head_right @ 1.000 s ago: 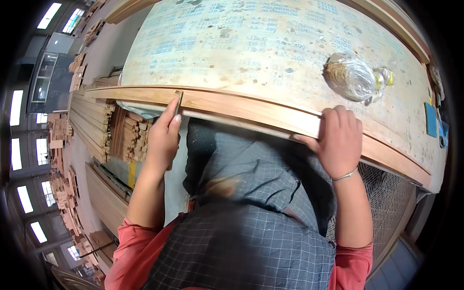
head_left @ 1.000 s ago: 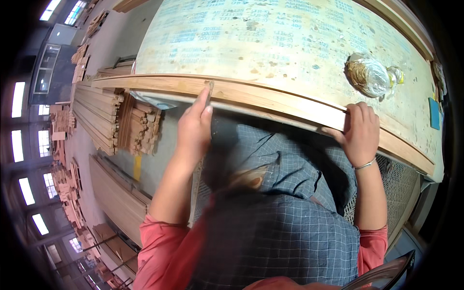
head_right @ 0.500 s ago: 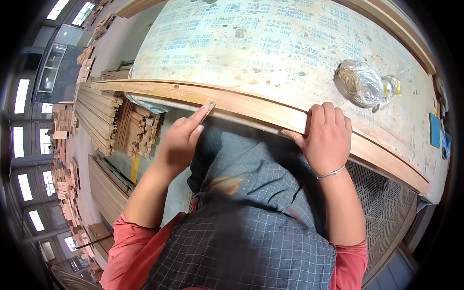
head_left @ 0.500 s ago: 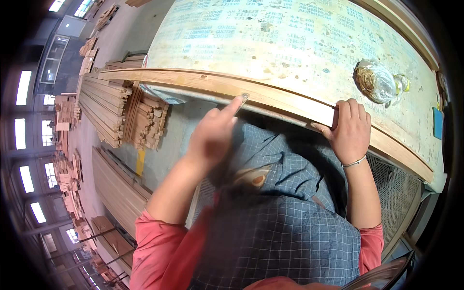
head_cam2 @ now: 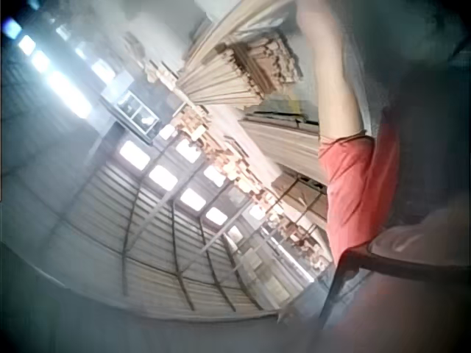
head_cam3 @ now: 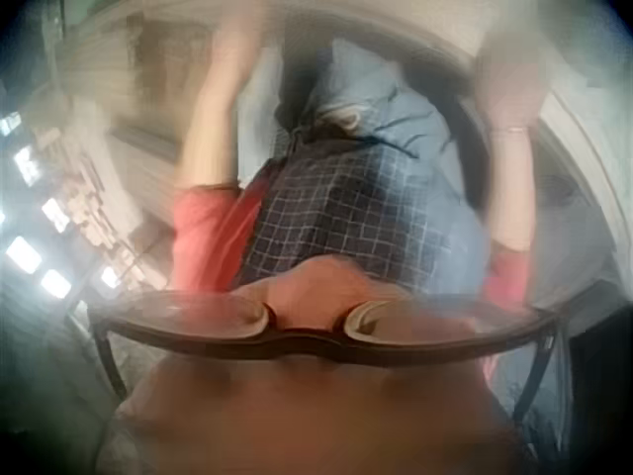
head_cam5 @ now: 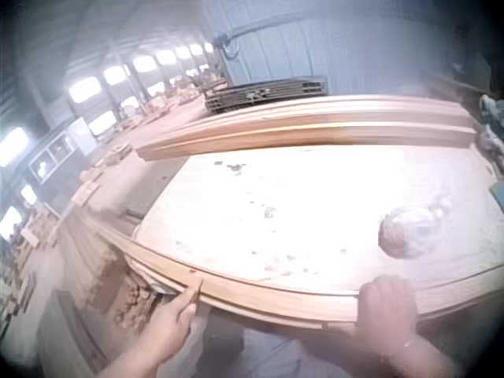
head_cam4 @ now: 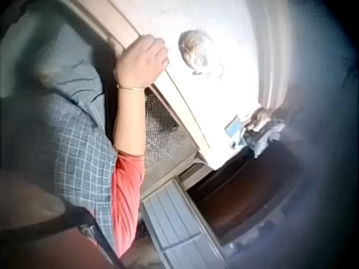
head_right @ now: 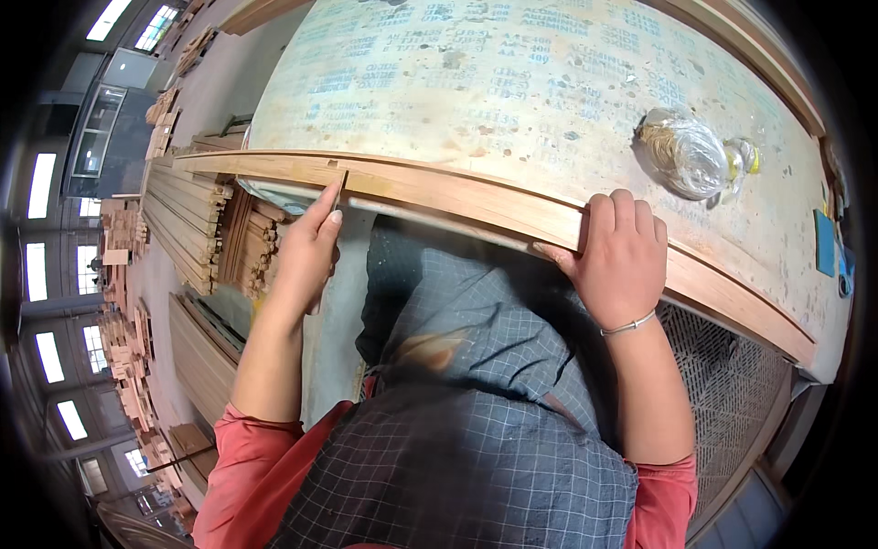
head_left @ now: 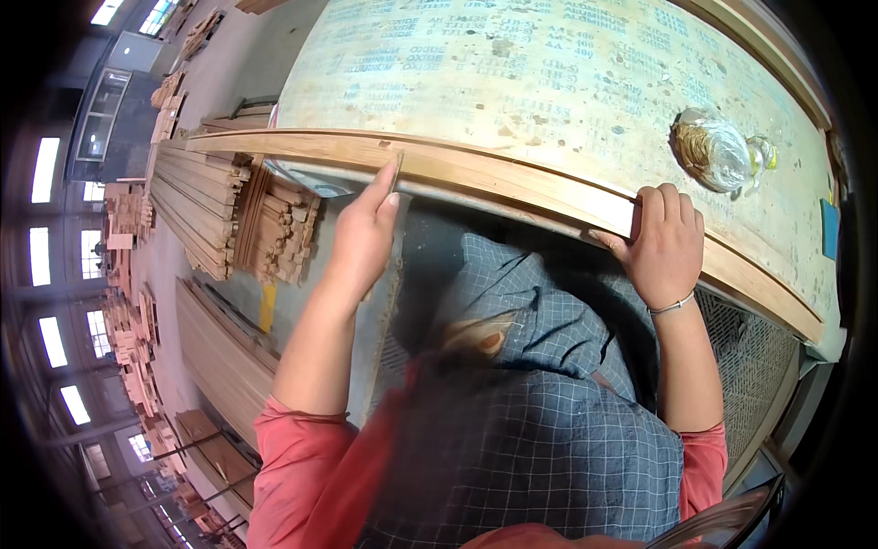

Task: The person uses a chisel to shave and smooth the edges of a long wooden plank on a workbench. They repeatedly scrape along the plank's length, flip it over, and continue shaving the opposite side before stacking the finished piece.

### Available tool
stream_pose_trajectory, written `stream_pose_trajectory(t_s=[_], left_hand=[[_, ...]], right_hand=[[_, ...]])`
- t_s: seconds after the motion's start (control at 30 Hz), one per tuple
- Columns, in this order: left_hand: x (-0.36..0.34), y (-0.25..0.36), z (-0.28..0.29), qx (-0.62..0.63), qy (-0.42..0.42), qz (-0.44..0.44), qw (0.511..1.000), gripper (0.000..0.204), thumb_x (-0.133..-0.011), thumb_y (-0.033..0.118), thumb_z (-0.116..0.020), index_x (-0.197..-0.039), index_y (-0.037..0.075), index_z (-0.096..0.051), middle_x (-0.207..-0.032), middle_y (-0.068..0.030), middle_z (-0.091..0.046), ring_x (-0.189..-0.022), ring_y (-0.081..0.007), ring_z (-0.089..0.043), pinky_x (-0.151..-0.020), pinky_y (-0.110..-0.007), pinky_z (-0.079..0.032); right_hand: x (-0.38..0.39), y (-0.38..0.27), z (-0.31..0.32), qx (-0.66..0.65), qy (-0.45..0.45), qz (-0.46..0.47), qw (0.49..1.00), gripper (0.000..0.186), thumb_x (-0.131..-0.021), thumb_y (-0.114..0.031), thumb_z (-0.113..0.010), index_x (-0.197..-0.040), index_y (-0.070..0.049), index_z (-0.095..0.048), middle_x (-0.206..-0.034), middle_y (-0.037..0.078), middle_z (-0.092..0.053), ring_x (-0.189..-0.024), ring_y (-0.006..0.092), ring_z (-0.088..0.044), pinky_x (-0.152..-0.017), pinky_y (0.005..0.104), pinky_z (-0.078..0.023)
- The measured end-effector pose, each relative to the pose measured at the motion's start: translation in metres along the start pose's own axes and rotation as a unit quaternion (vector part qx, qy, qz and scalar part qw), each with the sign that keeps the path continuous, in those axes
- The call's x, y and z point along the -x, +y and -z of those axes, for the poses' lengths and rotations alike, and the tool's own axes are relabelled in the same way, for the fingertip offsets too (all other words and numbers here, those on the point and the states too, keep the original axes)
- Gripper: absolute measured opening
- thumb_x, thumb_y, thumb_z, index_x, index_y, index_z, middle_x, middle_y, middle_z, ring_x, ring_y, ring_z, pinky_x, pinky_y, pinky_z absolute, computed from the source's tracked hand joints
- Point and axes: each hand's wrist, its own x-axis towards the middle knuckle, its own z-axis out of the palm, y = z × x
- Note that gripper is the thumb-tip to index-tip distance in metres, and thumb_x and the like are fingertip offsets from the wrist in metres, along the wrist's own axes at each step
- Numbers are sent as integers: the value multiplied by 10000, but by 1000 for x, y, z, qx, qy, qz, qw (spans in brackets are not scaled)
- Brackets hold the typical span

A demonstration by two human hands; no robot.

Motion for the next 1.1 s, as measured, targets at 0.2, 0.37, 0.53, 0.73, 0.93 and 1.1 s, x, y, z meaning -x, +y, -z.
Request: stream_pose_trajectory(t_s=[0.2,0.37,0.53,0.73,0.93,1.1], left_hand=[[21,41,-31,-75,-75,-106,989,440,-981,74,-476,-1416,12,-488,-1351,-233,-569,-1267,-344,-541,-1072,-353,-408],[21,36,-26,-2,-78,-136,988,436,-975,73,-488,-1409,41,-517,-1332,-208,-596,-1216,-304,-584,-1030,-357,-432],[21,10,-41,-151,39,-101,983,465,-953,38,-551,-1416,65,-517,-1204,-233,-628,-1003,-357,-613,-906,-362,-486],[25,9,-28,-44,7,-86,995,478,-970,70,-512,-1446,111,-494,-1218,-178,-634,-1029,-304,-614,-928,-382,-471],[14,22,-29,19,-12,-102,995,452,-984,78,-491,-1436,69,-487,-1275,-272,-604,-1192,-366,-596,-1023,-365,-451],[27,60,-45,-72,-91,-127,985,447,-959,38,-495,-1404,5,-496,-1283,-252,-599,-1184,-370,-581,-1021,-379,-446]], right_hand=[[1,-1,0,9,0,-4,1000,592,-671,-564,-741,-921,-59,-558,-891,83,-511,-846,267,-514,-763,379,-406],[0,-1,2,-1,3,-5,1000,579,-676,-553,-743,-917,-60,-559,-895,84,-517,-842,265,-520,-758,372,-408],[-1,-1,1,2,5,-1,1000,599,-687,-580,-725,-921,-55,-555,-896,85,-515,-842,262,-514,-757,371,-407],[1,0,-1,18,7,2,1000,595,-672,-569,-740,-919,-59,-560,-901,82,-520,-847,261,-517,-757,370,-411],[1,1,-1,6,8,-4,1000,580,-669,-550,-749,-920,-61,-563,-888,80,-523,-842,260,-517,-749,376,-412],[0,0,1,2,3,-5,1000,581,-647,-539,-772,-912,-67,-559,-886,77,-527,-835,255,-521,-752,375,-418]])
